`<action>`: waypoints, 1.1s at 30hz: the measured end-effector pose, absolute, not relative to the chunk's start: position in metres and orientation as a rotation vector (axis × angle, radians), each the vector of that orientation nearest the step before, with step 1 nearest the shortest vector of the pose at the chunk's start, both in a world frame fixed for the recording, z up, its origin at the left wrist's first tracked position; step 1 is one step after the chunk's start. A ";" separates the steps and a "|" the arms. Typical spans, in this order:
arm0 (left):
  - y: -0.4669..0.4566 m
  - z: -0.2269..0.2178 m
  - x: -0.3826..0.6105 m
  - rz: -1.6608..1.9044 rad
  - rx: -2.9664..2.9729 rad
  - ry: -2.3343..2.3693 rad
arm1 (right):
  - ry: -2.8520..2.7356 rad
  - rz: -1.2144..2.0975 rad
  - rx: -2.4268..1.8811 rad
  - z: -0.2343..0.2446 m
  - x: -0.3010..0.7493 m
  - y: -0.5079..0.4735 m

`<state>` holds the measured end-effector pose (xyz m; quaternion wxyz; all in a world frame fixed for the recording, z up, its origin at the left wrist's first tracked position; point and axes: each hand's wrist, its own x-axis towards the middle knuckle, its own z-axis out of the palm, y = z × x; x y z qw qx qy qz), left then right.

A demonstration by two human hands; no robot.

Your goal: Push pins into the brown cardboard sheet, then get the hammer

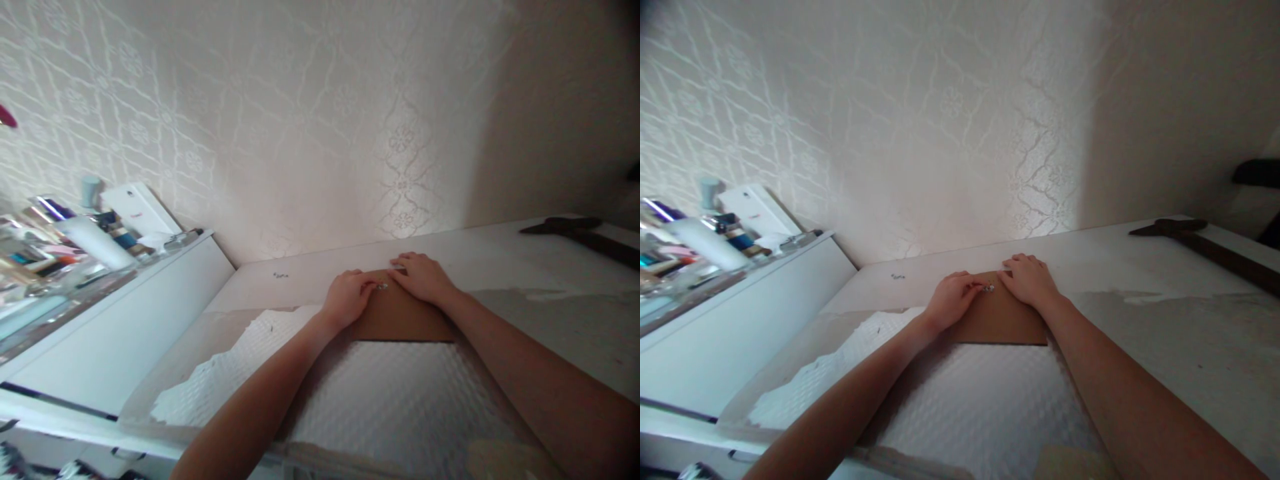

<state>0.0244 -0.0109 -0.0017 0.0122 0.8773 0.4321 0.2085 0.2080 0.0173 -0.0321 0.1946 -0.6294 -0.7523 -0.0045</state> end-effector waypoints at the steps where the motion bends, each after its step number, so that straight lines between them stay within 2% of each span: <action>1: -0.010 -0.001 0.024 0.668 2.723 1.361 | -2.110 -0.013 -1.764 -0.032 0.208 0.017; 6: 0.006 0.001 0.009 0.828 2.620 1.502 | -2.109 -0.019 -1.767 -0.033 0.209 0.018; 11: 0.033 0.006 -0.035 0.968 2.406 1.974 | -2.113 -0.023 -1.756 -0.033 0.209 0.018; 19: 0.054 -0.001 -0.110 0.776 1.881 2.642 | -2.115 -0.028 -1.756 -0.033 0.209 0.018; 27: 0.057 -0.009 -0.117 0.663 1.808 2.653 | -2.109 -0.018 -1.752 -0.033 0.209 0.017; 33: 0.052 0.001 -0.083 0.786 2.084 2.478 | -2.122 -0.017 -1.753 -0.032 0.209 0.017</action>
